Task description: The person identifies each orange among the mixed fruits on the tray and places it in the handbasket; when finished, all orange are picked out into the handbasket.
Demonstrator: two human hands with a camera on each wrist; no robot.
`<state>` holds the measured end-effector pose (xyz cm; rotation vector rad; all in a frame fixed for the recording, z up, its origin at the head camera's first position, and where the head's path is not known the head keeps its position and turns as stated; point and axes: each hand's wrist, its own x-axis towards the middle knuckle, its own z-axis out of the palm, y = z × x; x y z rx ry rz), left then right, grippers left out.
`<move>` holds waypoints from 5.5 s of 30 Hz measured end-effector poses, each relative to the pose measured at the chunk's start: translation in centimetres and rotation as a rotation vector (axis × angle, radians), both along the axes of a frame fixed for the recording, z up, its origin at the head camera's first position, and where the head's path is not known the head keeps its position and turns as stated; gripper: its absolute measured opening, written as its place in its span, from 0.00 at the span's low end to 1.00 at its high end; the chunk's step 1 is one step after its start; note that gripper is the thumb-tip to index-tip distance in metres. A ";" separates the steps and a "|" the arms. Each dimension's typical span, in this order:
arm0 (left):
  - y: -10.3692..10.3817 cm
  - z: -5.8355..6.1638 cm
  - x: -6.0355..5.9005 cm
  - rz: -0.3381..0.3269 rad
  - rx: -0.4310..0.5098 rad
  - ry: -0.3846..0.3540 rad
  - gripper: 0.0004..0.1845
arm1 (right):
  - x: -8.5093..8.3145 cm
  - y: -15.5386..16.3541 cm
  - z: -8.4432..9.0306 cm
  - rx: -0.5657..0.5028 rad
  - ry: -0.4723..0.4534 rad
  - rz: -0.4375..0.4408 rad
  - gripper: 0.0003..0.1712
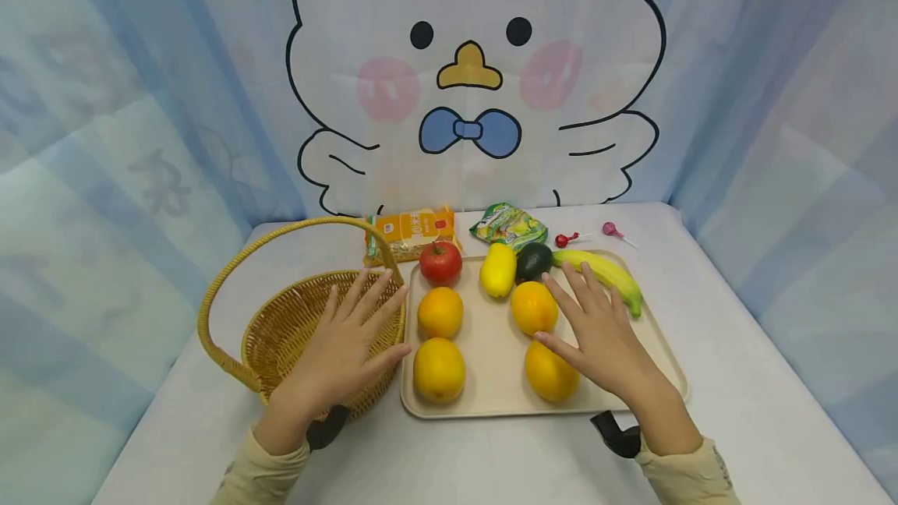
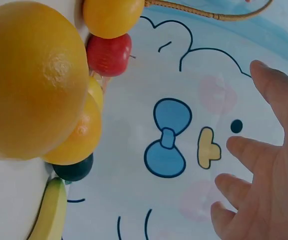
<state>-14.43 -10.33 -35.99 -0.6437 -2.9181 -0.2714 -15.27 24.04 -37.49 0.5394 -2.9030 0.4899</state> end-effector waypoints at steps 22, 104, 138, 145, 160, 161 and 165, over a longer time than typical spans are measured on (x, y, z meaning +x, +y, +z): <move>-8.8 2.4 3.9 -0.151 0.405 0.702 0.31 | 1.8 3.7 0.1 -0.270 0.018 -0.044 0.47; -12.4 -9.6 4.3 0.585 0.938 0.362 0.33 | 0.5 2.9 -8.9 -0.540 -0.507 0.057 0.53; -12.4 -9.7 4.3 0.585 0.921 0.360 0.32 | 0.4 2.5 -6.3 -0.544 -0.426 0.109 0.52; -12.4 -9.6 4.3 0.571 0.919 0.366 0.32 | 0.2 2.2 -5.8 -0.539 -0.402 0.129 0.53; -12.5 -9.8 4.3 0.579 0.911 0.366 0.32 | -0.2 1.0 -4.8 -0.518 -0.389 0.147 0.52; -12.5 -9.8 4.3 0.580 0.910 0.366 0.32 | -0.2 0.9 -4.7 -0.515 -0.389 0.149 0.52; -12.6 -9.8 4.4 0.581 0.910 0.363 0.32 | -0.5 0.4 -4.5 -0.516 -0.386 0.169 0.52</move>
